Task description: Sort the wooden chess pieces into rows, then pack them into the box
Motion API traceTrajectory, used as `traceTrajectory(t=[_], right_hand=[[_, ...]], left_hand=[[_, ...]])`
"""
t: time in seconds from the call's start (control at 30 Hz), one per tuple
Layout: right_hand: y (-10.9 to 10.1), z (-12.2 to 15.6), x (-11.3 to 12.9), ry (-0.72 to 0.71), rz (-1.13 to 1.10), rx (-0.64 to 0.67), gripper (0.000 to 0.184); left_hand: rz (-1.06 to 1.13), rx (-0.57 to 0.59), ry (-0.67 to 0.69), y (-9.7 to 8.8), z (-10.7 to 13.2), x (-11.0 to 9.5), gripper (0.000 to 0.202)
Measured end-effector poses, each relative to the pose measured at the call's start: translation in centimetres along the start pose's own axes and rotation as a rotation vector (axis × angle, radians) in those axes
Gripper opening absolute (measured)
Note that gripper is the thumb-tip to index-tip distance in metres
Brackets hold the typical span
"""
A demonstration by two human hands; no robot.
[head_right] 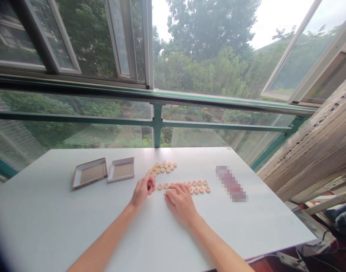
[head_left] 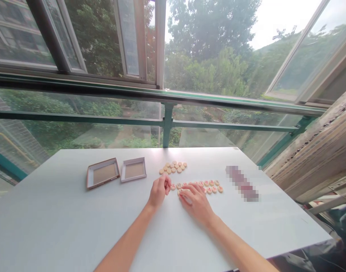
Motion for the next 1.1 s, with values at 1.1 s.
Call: traceTrajectory(t=[1.1], right_hand=[[-2.9, -6.2, -7.4, 0.303, -0.172, -0.392, 0.013]], left_hand=[[-1.060, -0.004, 0.401, -2.7, -7.5, -0.6, 0.021]])
Point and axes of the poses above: each hand's wrist, its own z-axis away from the middle knuckle, its own y-axis out of the palm, x = y × z, the point moved 6 cm from there along -z, towards the middle knuckle, and after that the axes turned 15 degrees about -x, right-handed, at the moved point
